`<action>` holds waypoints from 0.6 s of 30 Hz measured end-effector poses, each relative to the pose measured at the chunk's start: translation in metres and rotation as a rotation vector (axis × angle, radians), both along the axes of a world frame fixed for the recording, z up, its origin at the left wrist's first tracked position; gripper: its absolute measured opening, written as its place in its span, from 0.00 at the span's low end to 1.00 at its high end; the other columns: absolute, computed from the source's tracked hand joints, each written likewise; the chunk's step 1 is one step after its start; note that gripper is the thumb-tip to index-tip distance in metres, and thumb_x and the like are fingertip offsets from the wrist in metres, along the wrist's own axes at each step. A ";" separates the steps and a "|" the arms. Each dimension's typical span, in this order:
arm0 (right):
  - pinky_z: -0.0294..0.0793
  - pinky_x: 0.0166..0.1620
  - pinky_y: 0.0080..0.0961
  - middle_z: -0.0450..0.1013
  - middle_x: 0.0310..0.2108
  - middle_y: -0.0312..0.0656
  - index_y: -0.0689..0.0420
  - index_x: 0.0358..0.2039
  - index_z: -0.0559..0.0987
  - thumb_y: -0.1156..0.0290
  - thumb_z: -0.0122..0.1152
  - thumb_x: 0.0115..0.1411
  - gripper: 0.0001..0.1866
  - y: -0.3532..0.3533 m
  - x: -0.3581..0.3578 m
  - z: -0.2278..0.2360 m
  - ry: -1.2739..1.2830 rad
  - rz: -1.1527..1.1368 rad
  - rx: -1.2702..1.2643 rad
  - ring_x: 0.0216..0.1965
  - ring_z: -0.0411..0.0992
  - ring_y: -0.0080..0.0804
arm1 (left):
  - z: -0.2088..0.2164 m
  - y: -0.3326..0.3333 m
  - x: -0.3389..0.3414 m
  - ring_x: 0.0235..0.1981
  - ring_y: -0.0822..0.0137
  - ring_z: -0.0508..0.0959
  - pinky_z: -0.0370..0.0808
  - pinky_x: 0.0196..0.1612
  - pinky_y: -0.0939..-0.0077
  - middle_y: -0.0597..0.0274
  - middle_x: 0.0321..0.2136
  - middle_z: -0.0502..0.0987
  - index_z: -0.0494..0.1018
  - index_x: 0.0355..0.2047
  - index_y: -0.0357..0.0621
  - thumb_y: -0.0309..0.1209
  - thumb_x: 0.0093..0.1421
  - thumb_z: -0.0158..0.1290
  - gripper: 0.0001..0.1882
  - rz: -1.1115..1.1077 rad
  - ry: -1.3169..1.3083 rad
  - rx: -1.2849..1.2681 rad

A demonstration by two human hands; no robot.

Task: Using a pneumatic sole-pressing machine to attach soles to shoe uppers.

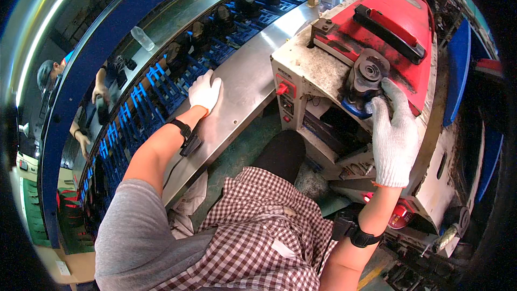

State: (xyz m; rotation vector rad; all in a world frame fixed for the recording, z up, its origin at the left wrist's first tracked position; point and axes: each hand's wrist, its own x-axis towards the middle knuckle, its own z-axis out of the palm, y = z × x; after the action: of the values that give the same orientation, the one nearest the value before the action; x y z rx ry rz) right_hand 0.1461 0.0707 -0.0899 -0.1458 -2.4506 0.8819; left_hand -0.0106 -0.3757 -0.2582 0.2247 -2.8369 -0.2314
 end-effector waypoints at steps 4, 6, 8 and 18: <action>0.75 0.56 0.31 0.81 0.51 0.50 0.56 0.58 0.79 0.68 0.62 0.68 0.19 0.000 -0.002 -0.003 0.025 0.007 -0.023 0.51 0.80 0.38 | 0.000 -0.002 0.002 0.53 0.46 0.78 0.73 0.59 0.51 0.47 0.52 0.79 0.72 0.62 0.50 0.51 0.67 0.47 0.28 -0.004 0.020 0.003; 0.76 0.55 0.31 0.81 0.50 0.50 0.56 0.58 0.79 0.69 0.62 0.68 0.19 -0.002 -0.003 -0.004 0.031 0.022 -0.051 0.49 0.81 0.37 | 0.004 0.000 0.003 0.53 0.46 0.78 0.73 0.58 0.51 0.47 0.52 0.79 0.73 0.62 0.50 0.50 0.67 0.47 0.28 0.008 0.026 0.001; 0.77 0.52 0.31 0.82 0.48 0.50 0.56 0.57 0.80 0.70 0.62 0.67 0.18 -0.003 -0.003 -0.001 0.003 -0.032 -0.080 0.46 0.82 0.36 | 0.006 0.004 0.001 0.53 0.46 0.79 0.73 0.58 0.51 0.47 0.51 0.80 0.73 0.61 0.51 0.50 0.67 0.48 0.27 0.010 -0.004 0.004; 0.69 0.62 0.29 0.79 0.55 0.49 0.64 0.60 0.77 0.74 0.57 0.69 0.20 0.001 -0.004 -0.006 0.017 0.024 -0.042 0.56 0.76 0.33 | -0.008 -0.090 0.003 0.64 0.40 0.70 0.66 0.68 0.50 0.35 0.63 0.69 0.63 0.70 0.45 0.46 0.60 0.59 0.40 0.476 0.556 0.533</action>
State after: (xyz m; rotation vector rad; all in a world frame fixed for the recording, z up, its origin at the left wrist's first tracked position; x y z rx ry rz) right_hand 0.1417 0.0721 -0.0963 -0.1236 -2.4233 0.9416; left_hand -0.0071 -0.4662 -0.2661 0.7910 -2.0508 -0.7966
